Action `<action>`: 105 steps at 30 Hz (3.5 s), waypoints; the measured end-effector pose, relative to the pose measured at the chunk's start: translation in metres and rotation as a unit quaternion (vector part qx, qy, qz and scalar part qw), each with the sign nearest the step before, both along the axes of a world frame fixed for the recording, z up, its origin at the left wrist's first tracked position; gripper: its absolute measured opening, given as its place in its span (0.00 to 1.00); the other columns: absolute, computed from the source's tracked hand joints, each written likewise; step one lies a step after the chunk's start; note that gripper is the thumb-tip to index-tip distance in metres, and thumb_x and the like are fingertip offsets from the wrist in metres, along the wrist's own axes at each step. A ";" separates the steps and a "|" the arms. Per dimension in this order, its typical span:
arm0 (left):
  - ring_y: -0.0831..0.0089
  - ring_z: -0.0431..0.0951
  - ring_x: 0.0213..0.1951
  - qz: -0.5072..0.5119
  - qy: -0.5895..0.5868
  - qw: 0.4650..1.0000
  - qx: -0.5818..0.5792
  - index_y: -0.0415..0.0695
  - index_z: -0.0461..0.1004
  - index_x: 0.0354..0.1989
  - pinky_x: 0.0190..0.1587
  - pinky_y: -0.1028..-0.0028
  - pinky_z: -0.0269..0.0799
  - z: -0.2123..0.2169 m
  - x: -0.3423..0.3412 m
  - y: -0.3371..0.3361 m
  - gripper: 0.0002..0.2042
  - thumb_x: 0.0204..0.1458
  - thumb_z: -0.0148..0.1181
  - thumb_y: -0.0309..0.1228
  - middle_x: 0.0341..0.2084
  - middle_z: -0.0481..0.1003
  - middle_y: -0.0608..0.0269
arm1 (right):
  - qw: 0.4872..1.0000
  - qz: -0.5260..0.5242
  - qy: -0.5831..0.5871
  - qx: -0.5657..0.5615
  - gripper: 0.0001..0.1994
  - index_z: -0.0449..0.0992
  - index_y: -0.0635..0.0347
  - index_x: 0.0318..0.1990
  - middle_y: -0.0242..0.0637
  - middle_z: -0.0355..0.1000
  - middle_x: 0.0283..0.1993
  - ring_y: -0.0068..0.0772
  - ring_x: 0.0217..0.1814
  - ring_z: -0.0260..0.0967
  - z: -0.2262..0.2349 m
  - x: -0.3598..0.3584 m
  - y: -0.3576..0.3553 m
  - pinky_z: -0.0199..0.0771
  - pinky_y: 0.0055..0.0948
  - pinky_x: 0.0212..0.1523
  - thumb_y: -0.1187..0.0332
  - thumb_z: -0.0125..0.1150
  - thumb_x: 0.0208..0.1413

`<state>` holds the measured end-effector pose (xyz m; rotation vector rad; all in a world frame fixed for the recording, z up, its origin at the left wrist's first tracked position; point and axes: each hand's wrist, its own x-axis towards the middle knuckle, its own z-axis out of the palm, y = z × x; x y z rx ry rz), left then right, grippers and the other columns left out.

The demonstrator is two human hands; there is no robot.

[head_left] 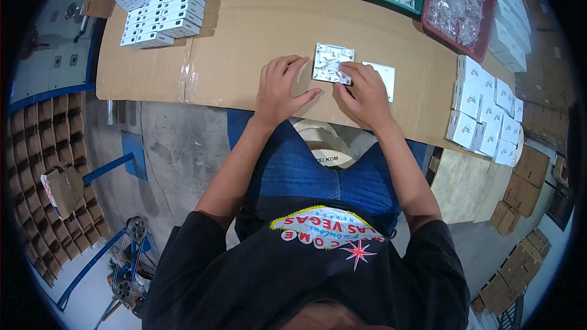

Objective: Packaging small components and paper inserts into individual white boxes at a factory workbench.

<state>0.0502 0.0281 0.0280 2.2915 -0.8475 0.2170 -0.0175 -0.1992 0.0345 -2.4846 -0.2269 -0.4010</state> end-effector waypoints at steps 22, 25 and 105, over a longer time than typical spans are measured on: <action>0.61 0.65 0.62 -0.027 0.069 0.995 0.059 0.48 0.68 0.65 0.64 0.59 0.56 -0.003 0.029 -0.008 0.42 0.40 0.74 0.54 0.60 0.68 0.61 | 0.999 0.015 0.031 -0.012 0.20 0.78 0.58 0.51 0.37 0.73 0.55 0.41 0.55 0.69 0.002 0.009 -0.006 0.66 0.38 0.53 0.66 0.67 0.50; 0.61 0.65 0.61 -0.022 0.045 0.997 0.053 0.48 0.69 0.64 0.64 0.59 0.56 -0.005 0.031 -0.010 0.41 0.40 0.73 0.53 0.59 0.68 0.61 | 0.999 0.004 0.039 0.010 0.21 0.78 0.59 0.52 0.39 0.73 0.56 0.42 0.54 0.70 0.002 0.013 -0.004 0.67 0.39 0.52 0.67 0.68 0.49; 0.57 0.64 0.64 -0.034 0.013 0.997 0.073 0.44 0.70 0.62 0.67 0.55 0.53 0.007 0.026 -0.016 0.42 0.40 0.71 0.56 0.61 0.67 0.53 | 0.318 0.224 0.107 0.915 0.19 0.65 0.62 0.64 0.30 0.69 0.50 0.19 0.37 0.59 0.127 0.032 0.002 0.63 0.24 0.42 0.62 0.51 0.71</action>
